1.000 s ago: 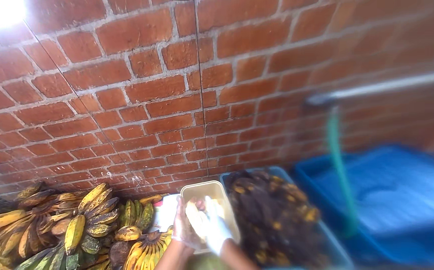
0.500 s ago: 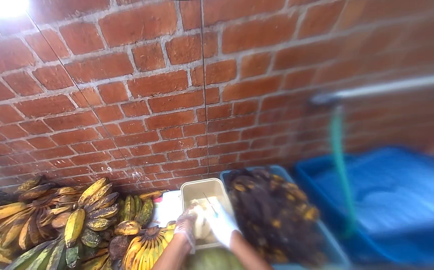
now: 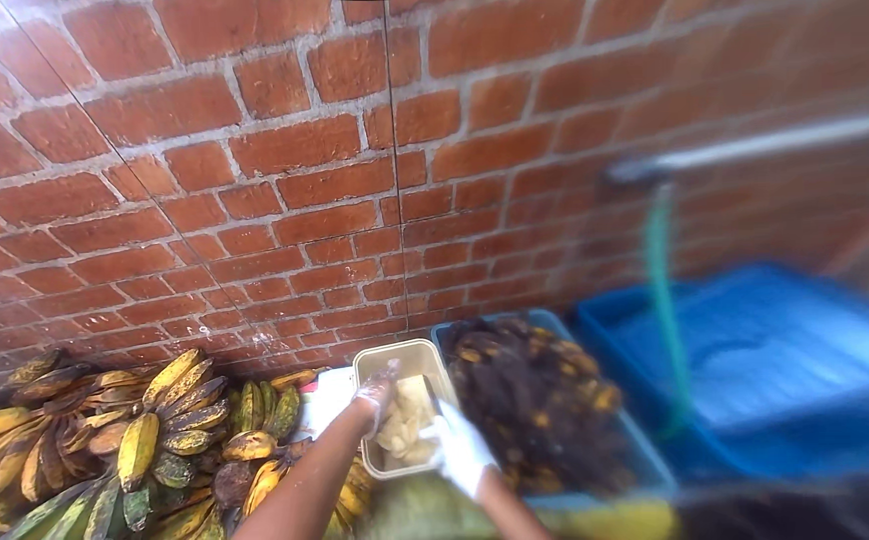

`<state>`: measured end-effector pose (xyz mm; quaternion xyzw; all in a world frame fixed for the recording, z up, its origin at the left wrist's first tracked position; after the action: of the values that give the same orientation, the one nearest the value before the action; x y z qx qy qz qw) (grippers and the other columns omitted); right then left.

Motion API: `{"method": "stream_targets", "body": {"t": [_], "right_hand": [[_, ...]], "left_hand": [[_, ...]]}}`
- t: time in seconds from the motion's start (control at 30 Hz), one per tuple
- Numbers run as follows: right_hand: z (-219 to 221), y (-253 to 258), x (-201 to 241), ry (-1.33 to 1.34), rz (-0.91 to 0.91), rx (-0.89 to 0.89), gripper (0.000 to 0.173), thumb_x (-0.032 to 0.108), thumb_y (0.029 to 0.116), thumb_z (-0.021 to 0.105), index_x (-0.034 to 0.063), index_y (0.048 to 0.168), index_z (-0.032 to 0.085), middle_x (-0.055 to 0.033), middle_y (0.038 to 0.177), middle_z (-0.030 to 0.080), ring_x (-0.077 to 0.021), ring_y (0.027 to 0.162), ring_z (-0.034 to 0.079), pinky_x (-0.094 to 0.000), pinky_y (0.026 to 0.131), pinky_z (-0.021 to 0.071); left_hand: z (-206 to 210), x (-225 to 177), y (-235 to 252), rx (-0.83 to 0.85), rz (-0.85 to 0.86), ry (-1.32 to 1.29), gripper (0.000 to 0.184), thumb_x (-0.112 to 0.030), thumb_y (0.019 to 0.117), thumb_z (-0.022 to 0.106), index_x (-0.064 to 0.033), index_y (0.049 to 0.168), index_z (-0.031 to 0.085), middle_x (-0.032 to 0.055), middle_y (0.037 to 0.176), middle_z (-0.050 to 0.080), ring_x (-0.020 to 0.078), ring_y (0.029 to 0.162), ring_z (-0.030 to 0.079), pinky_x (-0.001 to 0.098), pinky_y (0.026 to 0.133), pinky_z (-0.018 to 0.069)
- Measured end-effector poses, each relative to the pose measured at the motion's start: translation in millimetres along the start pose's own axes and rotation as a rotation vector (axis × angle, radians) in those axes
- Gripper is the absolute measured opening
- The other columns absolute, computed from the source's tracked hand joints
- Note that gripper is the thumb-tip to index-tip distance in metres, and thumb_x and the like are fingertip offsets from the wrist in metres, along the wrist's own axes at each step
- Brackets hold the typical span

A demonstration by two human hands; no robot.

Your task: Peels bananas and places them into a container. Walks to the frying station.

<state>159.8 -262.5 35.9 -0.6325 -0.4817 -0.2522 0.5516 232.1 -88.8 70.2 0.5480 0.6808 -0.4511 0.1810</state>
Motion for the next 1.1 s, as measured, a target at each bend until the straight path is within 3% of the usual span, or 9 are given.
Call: {"method": "stream_targets", "body": {"t": [0.07,0.2,0.33,0.43,0.57,0.73,0.87,1.03,1.1], "right_hand": [[1.6,-3.6,-8.3,-0.059,0.027,0.008,0.047,0.037,0.1128,0.034,0.0255,0.158,0.039,-0.0084,0.096,0.075,-0.0225,0.059,0.065,-0.0411,0.054,0.0551],[12.0,-15.7,-11.3,-0.244,0.023,0.014,0.038,0.041,0.1111,0.038,0.0155,0.134,0.055,-0.0032,0.084,0.071,-0.0179,0.071,0.069,-0.0390,0.068,0.0578],[49.9,-42.5,-1.7,-0.582,-0.085,0.166,0.043,0.044,0.1103,0.035,0.0199,0.136,0.060,-0.0040,0.102,0.073,-0.0201,0.095,0.071,-0.0450,0.091,0.0569],[97.9,-71.0,-1.5,-0.845,-0.120,0.408,0.046,0.034,0.1109,0.031,0.0229,0.153,0.046,-0.0149,0.127,0.069,-0.0347,0.116,0.068,-0.0577,0.100,0.0528],[137.5,-80.4,-2.4,-0.892,-0.043,0.507,0.060,0.017,0.1096,0.033,0.0361,0.165,0.020,-0.0161,0.144,0.060,-0.0395,0.130,0.060,-0.0612,0.109,0.0453],[176.9,-47.3,-18.4,-1.060,-0.147,0.483,0.088,0.008,0.0966,0.054,0.0399,0.166,0.010,-0.0135,0.138,0.064,-0.0375,0.121,0.065,-0.0619,0.098,0.0540],[191.3,-27.8,-22.6,-1.094,-0.156,0.457,0.081,0.011,0.0985,0.051,0.0431,0.164,0.016,-0.0126,0.134,0.067,-0.0364,0.119,0.067,-0.0612,0.098,0.0541],[172.0,-33.0,-35.1,-1.233,-0.145,0.440,0.076,0.017,0.1027,0.046,0.0537,0.161,0.015,-0.0120,0.123,0.072,-0.0402,0.108,0.070,-0.0658,0.086,0.0559],[159.5,-40.2,-53.7,-1.282,-0.137,0.473,0.082,0.013,0.1005,0.049,0.0550,0.161,0.012,-0.0126,0.123,0.072,-0.0410,0.106,0.070,-0.0664,0.084,0.0556]], "left_hand": [[-6.0,-0.6,0.8,0.045,0.100,-0.005,0.054,-0.048,0.1099,0.037,-0.0110,0.143,0.057,0.0163,0.142,0.058,0.0298,0.132,0.055,0.0529,0.111,0.0426],[-30.0,21.4,-13.9,0.035,0.151,-0.563,0.034,-0.026,0.1094,0.048,-0.0049,0.132,0.064,0.0111,0.121,0.071,0.0201,0.108,0.069,0.0385,0.095,0.0557],[-59.8,121.0,-54.9,-0.220,0.009,-0.927,0.034,-0.027,0.1077,0.051,0.0006,0.121,0.067,0.0158,0.107,0.073,0.0251,0.096,0.072,0.0405,0.087,0.0599],[-30.7,199.0,-97.6,-0.249,-0.245,-1.028,0.038,-0.026,0.1101,0.044,0.0042,0.114,0.066,0.0168,0.100,0.073,0.0260,0.088,0.073,0.0415,0.079,0.0611],[36.0,239.5,-137.0,-0.011,-0.438,-0.961,0.035,-0.026,0.1098,0.045,0.0009,0.123,0.064,0.0155,0.109,0.074,0.0258,0.096,0.073,0.0411,0.085,0.0595],[79.1,254.0,-138.7,0.165,-0.458,-0.827,0.031,-0.023,0.1047,0.054,-0.0037,0.127,0.061,0.0130,0.113,0.069,0.0236,0.100,0.069,0.0412,0.087,0.0582],[75.5,250.3,-131.9,0.188,-0.411,-0.672,0.031,-0.027,0.1045,0.054,-0.0072,0.126,0.064,0.0098,0.113,0.068,0.0202,0.100,0.067,0.0400,0.087,0.0561],[70.6,277.9,-117.2,-0.070,-0.444,-0.868,0.028,-0.023,0.1026,0.057,-0.0017,0.119,0.065,0.0150,0.108,0.070,0.0249,0.095,0.069,0.0431,0.084,0.0578],[66.9,277.8,-115.0,-0.158,-0.480,-0.752,0.040,-0.038,0.1048,0.055,-0.0036,0.121,0.066,0.0149,0.109,0.071,0.0258,0.097,0.071,0.0451,0.085,0.0590]]}}
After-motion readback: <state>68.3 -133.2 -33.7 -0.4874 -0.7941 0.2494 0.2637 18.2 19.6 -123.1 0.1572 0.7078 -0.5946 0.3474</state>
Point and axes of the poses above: each hand's wrist, its own y-axis towards the middle knuckle, its own z-axis out of the palm, x = y × z, the point moved 9 cm from there along y, towards the middle knuckle
